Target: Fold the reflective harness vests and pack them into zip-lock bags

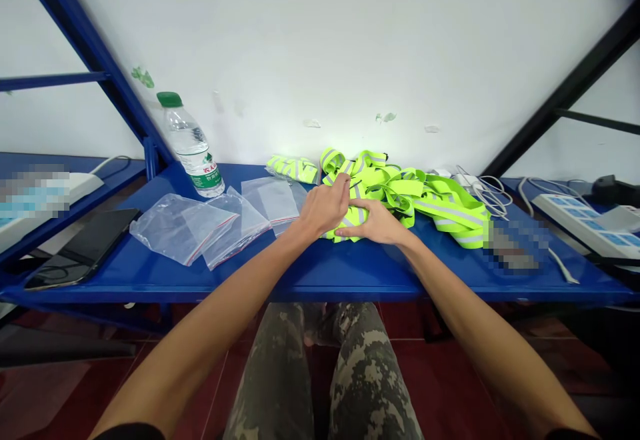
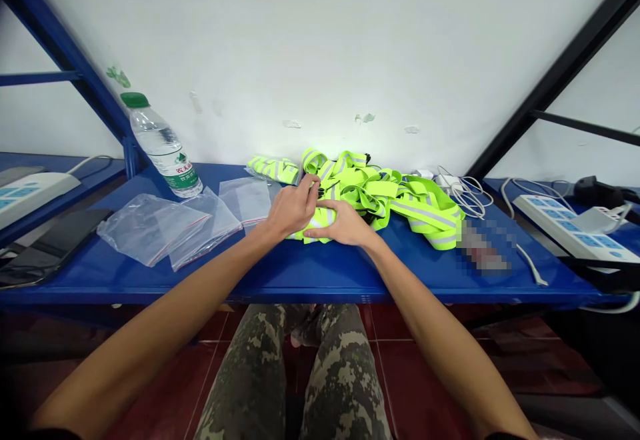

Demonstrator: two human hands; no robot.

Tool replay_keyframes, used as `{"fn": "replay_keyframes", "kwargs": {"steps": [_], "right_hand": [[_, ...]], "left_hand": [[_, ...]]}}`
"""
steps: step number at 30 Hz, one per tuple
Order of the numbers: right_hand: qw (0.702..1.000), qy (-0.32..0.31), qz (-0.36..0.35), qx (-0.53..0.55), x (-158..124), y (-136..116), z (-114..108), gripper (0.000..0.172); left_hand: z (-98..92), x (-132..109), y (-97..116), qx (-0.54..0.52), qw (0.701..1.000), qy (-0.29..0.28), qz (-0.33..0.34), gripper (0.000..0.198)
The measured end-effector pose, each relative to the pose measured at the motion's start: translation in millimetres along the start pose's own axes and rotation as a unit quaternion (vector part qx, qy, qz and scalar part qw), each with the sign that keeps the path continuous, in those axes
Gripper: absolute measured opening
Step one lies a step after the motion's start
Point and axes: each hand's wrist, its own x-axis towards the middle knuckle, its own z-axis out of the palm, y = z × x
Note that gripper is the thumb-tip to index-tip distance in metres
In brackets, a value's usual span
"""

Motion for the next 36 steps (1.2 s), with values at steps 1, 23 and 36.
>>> {"fn": "replay_keyframes", "kwargs": {"steps": [1, 23, 36], "right_hand": [[0.999, -0.028, -0.005, 0.023, 1, -1, -2, 0.049], [0.995, 0.008, 0.002, 0.104, -4, -11, 11, 0.040], [0.986, 0.076, 0.089, 0.118, 16, -10, 21, 0.048]], "left_hand": [[-0.5, -1, 2, -0.003, 1.000, 0.006, 0.008, 0.040], [-0.8, -16, -8, -0.070, 0.997, 0.022, -0.029, 0.066], [-66.8, -24, -69, 0.019, 0.969, -0.246, -0.028, 0.084]]}}
